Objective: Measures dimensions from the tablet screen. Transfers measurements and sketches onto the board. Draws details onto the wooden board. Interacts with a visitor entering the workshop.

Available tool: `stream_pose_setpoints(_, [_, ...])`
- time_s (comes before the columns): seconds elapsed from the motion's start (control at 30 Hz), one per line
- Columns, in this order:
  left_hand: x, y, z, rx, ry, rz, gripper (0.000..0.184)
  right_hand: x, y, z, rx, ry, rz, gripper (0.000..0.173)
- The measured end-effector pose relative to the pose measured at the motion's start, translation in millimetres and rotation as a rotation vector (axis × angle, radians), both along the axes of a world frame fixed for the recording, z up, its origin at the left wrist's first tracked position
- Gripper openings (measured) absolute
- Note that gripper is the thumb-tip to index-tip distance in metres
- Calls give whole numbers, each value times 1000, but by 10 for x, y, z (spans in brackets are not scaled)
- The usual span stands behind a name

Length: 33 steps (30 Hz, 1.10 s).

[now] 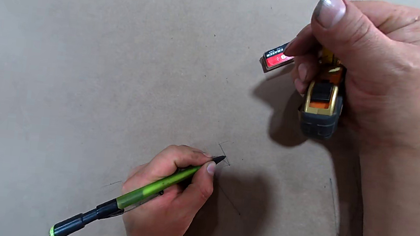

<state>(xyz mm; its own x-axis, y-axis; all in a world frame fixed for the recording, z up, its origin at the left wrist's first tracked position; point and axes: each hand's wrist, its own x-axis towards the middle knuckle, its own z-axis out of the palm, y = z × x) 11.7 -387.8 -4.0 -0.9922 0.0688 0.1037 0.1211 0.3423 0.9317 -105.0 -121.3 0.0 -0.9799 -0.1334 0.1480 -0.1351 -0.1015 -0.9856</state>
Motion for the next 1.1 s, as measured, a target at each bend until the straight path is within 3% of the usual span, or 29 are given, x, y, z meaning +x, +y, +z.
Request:
stream_pose_setpoints(0.43, [-2, -27, -12, -37, 27, -79, 5, -4, 2, -5, 4, 11, 0, 33])
stream_pose_setpoints(0.63, [10, 79, -22, -1, 50, 141, 12, -1, 6, -4, -1, 13, -1, 33])
stream_pose_setpoints(0.77, [-79, 27, -54, 157, 136, 330, 12, -8, 25, -4, 18, 7, 3, 35])
stream_pose_setpoints(0.93, [-141, 1, -85, 131, 166, 305, 30, -37, 13, -25, -26, 14, 3, 34])
stream_pose_setpoints(1.1, [-90, 52, -87, 33, 77, 327, 32, 84, 29, 13, 52, -47, -75, 39])
